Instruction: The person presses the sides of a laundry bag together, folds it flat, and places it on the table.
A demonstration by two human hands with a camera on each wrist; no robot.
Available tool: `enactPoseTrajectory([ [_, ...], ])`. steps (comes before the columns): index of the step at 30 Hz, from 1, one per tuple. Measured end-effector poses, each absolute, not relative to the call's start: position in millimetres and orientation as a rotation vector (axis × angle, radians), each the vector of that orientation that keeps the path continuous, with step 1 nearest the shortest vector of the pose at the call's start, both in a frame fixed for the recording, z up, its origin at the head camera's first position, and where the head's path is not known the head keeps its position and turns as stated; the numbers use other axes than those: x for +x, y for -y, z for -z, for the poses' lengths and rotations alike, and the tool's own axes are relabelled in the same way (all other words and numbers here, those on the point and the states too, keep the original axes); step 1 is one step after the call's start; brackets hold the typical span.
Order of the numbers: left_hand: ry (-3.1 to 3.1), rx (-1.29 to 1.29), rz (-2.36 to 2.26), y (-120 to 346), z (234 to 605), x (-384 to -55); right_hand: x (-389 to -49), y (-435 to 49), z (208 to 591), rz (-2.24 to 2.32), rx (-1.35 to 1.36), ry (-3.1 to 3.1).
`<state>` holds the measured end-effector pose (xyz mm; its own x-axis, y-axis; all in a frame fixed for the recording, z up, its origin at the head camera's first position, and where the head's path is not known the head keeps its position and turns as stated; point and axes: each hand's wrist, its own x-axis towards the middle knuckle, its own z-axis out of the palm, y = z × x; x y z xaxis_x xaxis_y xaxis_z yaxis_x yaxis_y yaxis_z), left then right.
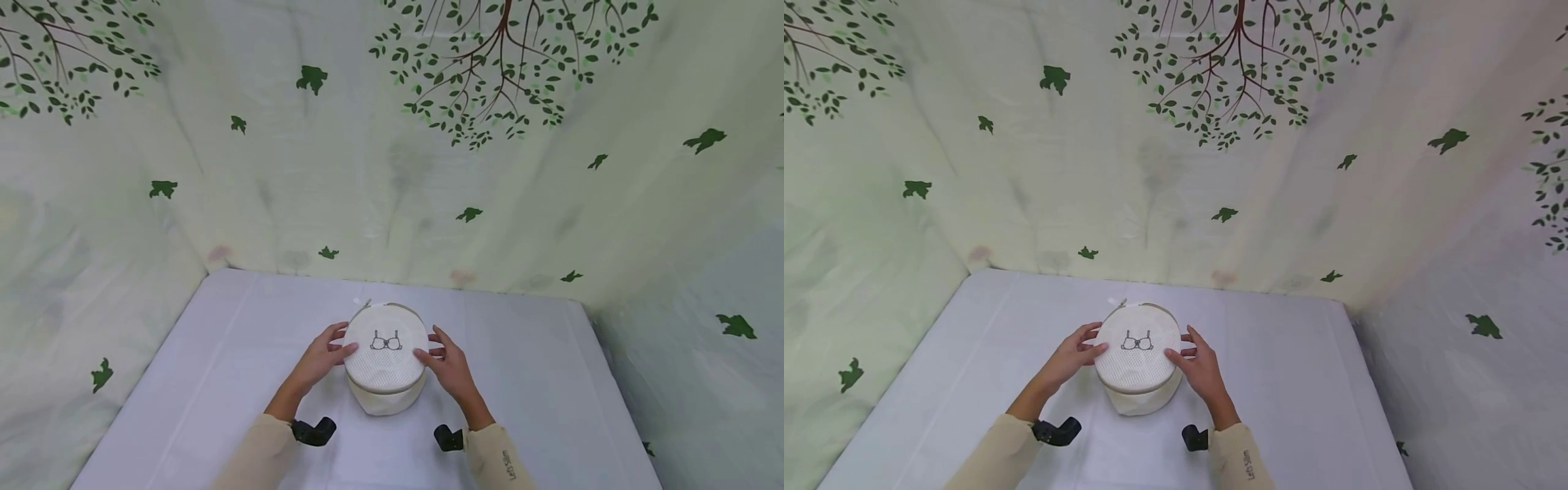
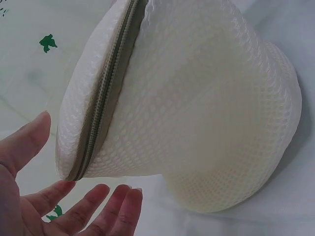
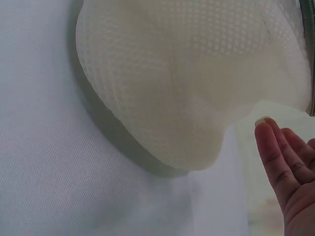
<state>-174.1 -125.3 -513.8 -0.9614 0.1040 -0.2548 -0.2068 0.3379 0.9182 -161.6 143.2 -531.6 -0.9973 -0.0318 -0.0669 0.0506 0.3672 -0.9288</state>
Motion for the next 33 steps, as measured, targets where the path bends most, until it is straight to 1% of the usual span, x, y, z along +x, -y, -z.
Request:
enactPoseTrajectory([
  [4,-2.273,-0.088,-1.734,123.3,513.7,-174.6,-161.8,-142.8,529.5,1.804,0.003,-2.425],
  [7,-2.238,-0.095,-1.760,122.3,513.2,-174.5,-159.1,-140.8,515.4,1.874,-0.016,-2.328],
  [10,-2.223,-0.100,-1.764,120.7,513.9,-174.2,-161.2,-140.8,514.0,1.937,-0.014,-2.231],
  [15,-2.218,-0.102,-1.762,117.4,514.5,-174.1,-171.1,-142.0,530.2,2.011,0.030,-2.105],
  [27,-2.185,-0.129,-1.791,112.6,516.4,-176.2,-176.8,-136.2,531.3,2.090,0.184,-1.909],
  [33,-2.171,-0.154,-1.789,110.2,517.2,-177.5,-176.2,-137.3,530.8,2.104,0.193,-1.869],
])
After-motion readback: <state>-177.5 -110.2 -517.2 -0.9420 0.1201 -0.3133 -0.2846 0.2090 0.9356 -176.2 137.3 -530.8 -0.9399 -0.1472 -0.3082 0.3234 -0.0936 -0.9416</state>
